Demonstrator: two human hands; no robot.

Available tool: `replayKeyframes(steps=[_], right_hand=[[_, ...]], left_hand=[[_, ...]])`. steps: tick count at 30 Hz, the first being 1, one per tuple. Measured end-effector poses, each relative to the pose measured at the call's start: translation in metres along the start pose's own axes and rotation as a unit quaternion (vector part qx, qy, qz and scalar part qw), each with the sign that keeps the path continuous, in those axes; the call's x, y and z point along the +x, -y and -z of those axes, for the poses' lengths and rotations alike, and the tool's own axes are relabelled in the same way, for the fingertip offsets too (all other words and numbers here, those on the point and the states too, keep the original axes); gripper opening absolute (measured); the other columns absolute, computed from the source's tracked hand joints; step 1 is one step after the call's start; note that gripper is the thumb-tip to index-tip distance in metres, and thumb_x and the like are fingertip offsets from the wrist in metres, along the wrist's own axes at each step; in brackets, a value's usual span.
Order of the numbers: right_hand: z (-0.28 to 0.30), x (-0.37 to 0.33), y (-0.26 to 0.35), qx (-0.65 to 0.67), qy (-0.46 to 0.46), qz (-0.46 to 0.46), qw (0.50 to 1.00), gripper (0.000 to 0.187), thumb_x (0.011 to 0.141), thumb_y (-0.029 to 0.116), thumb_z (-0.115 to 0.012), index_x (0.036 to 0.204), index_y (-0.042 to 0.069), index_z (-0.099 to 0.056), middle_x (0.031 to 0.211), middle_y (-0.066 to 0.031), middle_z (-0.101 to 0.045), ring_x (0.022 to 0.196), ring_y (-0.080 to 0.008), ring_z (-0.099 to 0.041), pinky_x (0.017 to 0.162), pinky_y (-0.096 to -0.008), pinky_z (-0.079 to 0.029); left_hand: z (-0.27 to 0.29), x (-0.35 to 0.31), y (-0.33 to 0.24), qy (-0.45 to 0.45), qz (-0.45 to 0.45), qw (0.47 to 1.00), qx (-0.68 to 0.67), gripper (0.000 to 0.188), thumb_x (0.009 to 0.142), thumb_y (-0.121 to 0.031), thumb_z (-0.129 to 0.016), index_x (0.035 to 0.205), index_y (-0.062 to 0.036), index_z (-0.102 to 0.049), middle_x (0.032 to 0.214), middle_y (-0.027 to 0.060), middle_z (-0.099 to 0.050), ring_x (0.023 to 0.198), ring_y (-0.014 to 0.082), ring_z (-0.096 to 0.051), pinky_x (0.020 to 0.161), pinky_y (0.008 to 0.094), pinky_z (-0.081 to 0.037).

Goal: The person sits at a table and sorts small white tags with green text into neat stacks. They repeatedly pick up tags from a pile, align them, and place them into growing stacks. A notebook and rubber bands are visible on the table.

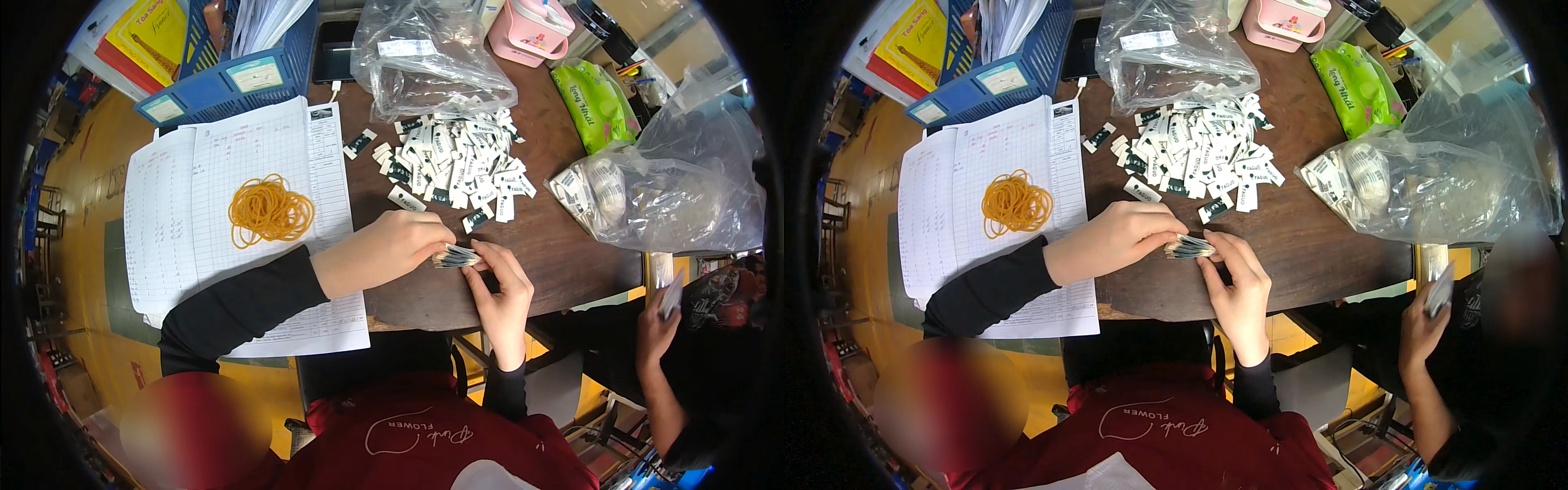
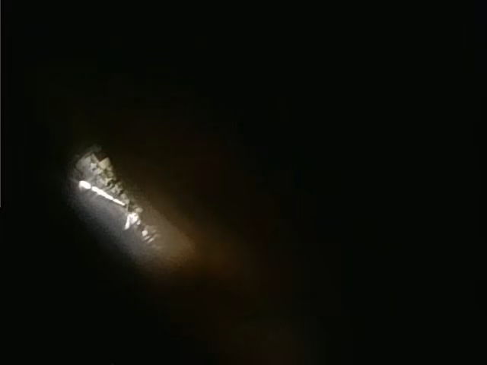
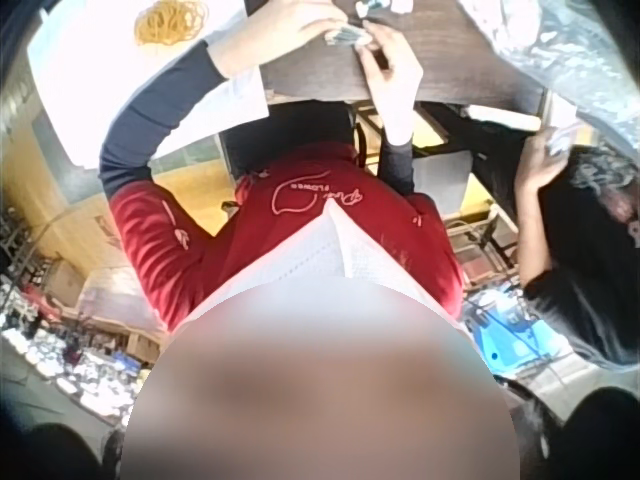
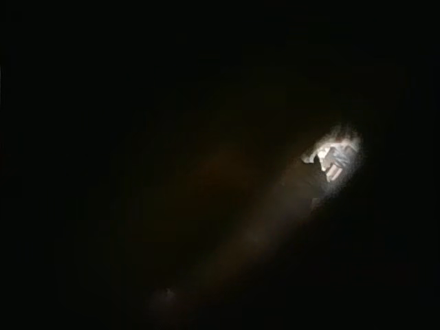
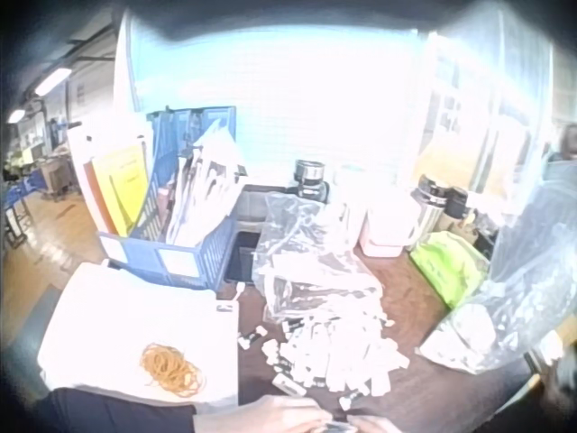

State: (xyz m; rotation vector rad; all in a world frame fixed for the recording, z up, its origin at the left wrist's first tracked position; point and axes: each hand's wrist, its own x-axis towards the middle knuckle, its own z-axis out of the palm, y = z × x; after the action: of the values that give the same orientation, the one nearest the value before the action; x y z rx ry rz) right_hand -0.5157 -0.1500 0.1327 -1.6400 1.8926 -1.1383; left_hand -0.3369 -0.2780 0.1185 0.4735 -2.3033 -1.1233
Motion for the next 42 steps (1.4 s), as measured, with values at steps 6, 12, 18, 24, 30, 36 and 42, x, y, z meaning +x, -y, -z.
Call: replayKeyframes(steps=[6,12,18,24,30,36,42], right_hand=[[0.0001,0.0001,-0.0007,-0.002,-0.003,0.004,1.0,0.038,0.079,-0.01,-0.075,0.116,-0.003,-0.07,0.111,-0.0124,-0.07,0.082,-0.0137,-0.067,0.078,-0.0259,-0.053],[-0.0019,0.0038,-0.0032,0.0,-0.006,0.023,1.0,0.036,0.08,-0.01,-0.073,0.115,-0.003,-0.069,0.113,-0.0128,-0.07,0.088,-0.0157,-0.069,0.081,-0.0267,-0.055],[-0.0021,0.004,-0.0042,0.004,-0.003,0.028,1.0,0.035,0.081,-0.011,-0.072,0.115,-0.003,-0.069,0.116,-0.0134,-0.069,0.091,-0.0165,-0.07,0.082,-0.027,-0.056],[-0.0034,0.0042,-0.0031,0.011,-0.009,0.016,1.0,0.034,0.082,-0.011,-0.072,0.115,-0.003,-0.069,0.116,-0.0137,-0.069,0.09,-0.0171,-0.07,0.082,-0.0281,-0.056],[-0.0036,0.0052,-0.0015,0.028,-0.013,0.005,0.999,0.031,0.082,-0.012,-0.071,0.112,-0.005,-0.069,0.116,-0.0135,-0.069,0.09,-0.0156,-0.069,0.081,-0.0265,-0.057],[-0.0048,0.0061,-0.0026,0.019,-0.015,0.005,1.0,0.025,0.083,-0.01,-0.073,0.107,-0.005,-0.07,0.108,-0.0113,-0.07,0.084,-0.0138,-0.068,0.077,-0.0254,-0.055],[-0.0054,0.0061,-0.0058,0.039,-0.025,-0.006,0.999,0.023,0.083,-0.01,-0.073,0.106,-0.004,-0.07,0.102,-0.0097,-0.07,0.081,-0.0126,-0.067,0.075,-0.0249,-0.055]], left_hand=[[-0.0004,-0.0002,0.0008,-0.001,-0.009,1.0,0.018,0.015,0.092,-0.007,-0.065,0.103,0.0019,-0.071,0.095,0.0133,-0.07,0.084,0.0304,-0.069,0.075,0.0373,-0.056],[0.002,0.0029,0.0032,-0.002,-0.006,1.0,0.015,0.015,0.092,-0.008,-0.065,0.102,0.0012,-0.07,0.094,0.013,-0.07,0.084,0.0314,-0.069,0.074,0.0381,-0.056],[0.0042,0.0025,0.0003,0.018,0.008,1.0,0.006,0.014,0.091,-0.008,-0.065,0.101,0.0006,-0.07,0.093,0.0139,-0.069,0.085,0.0346,-0.068,0.074,0.0406,-0.054],[0.0027,0.0018,0.001,-0.001,-0.012,1.0,0.019,0.016,0.092,-0.007,-0.066,0.104,0.0012,-0.072,0.094,0.0127,-0.071,0.083,0.0299,-0.07,0.073,0.0366,-0.056],[0.0022,0.0017,0.0023,-0.006,-0.015,1.0,0.022,0.016,0.091,-0.006,-0.066,0.104,0.001,-0.072,0.094,0.0142,-0.071,0.083,0.0322,-0.07,0.074,0.0384,-0.056],[0.0027,0.0018,-0.0004,-0.007,-0.027,0.999,0.029,0.02,0.088,-0.01,-0.07,0.104,0.0018,-0.071,0.094,0.0156,-0.071,0.083,0.0339,-0.069,0.073,0.0402,-0.056],[-0.0014,-0.0001,-0.0011,0.012,-0.085,0.99,0.109,0.028,0.086,-0.016,-0.075,0.108,0.0014,-0.071,0.095,0.0113,-0.066,0.085,0.0285,-0.064,0.077,0.0367,-0.055]])
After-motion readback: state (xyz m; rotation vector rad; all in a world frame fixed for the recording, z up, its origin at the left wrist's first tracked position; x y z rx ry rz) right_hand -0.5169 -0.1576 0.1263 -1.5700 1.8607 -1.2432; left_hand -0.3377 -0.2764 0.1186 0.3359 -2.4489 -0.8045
